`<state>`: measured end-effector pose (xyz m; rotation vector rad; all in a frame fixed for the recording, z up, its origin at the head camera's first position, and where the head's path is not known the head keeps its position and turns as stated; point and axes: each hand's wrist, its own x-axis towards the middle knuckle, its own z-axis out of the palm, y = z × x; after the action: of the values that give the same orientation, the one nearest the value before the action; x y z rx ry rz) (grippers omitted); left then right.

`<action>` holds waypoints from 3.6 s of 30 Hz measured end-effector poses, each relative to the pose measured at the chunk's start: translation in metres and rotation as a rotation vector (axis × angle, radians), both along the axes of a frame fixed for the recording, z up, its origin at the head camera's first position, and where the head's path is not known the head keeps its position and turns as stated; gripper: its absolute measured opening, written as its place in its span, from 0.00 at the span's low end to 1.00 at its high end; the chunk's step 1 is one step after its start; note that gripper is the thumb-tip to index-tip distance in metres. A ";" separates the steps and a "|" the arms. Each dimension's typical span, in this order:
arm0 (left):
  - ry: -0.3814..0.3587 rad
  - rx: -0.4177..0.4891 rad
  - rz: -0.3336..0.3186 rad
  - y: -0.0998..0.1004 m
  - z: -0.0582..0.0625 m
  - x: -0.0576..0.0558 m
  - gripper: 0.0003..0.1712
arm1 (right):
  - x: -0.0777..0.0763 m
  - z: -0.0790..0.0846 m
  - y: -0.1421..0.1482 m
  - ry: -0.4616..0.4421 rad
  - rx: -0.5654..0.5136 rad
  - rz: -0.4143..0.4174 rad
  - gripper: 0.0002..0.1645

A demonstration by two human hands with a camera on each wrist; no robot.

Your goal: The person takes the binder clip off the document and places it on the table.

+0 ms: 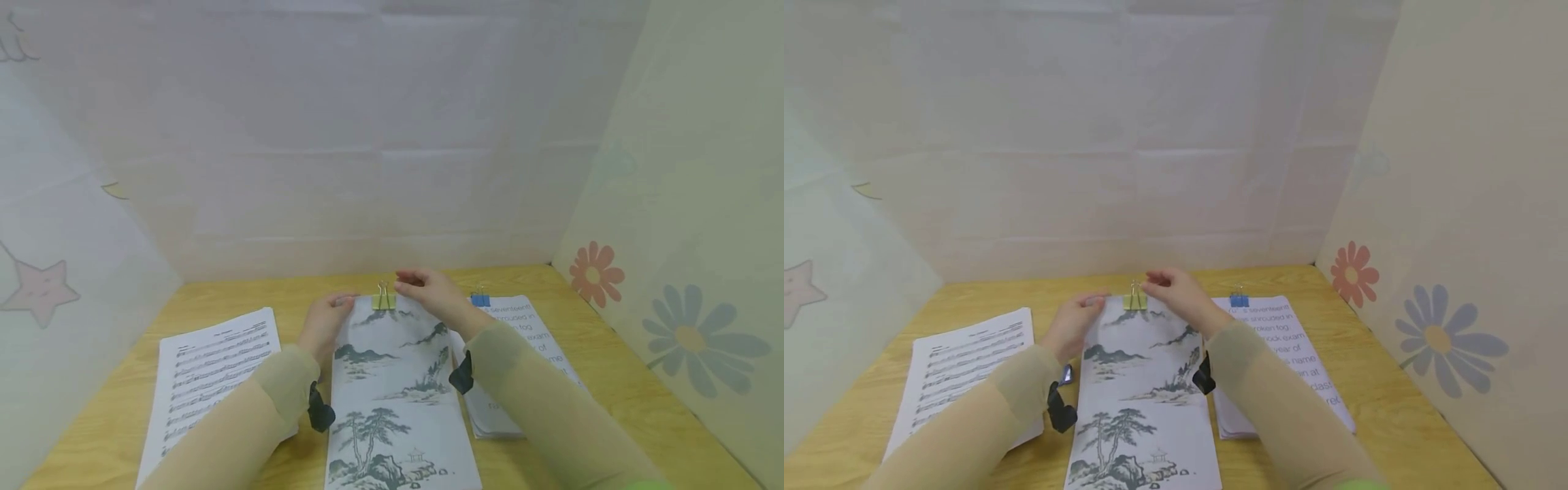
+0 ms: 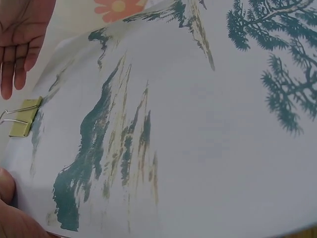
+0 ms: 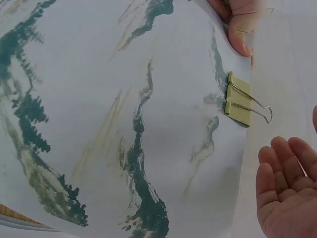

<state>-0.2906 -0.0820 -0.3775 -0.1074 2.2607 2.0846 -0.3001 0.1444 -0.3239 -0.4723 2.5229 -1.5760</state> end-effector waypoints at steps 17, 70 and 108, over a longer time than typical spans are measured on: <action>-0.066 0.044 -0.049 -0.005 0.001 0.028 0.18 | 0.005 0.015 -0.008 -0.050 0.190 0.048 0.40; -0.012 0.026 -0.060 -0.003 -0.005 0.046 0.17 | 0.003 0.010 -0.016 -0.230 0.195 0.122 0.26; -0.022 0.051 -0.067 0.002 -0.005 0.050 0.18 | 0.002 0.008 -0.017 -0.132 0.070 0.035 0.20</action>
<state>-0.2410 -0.0802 -0.3823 -0.0508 2.1660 2.0955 -0.2977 0.1278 -0.3164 -0.3879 2.4489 -1.4506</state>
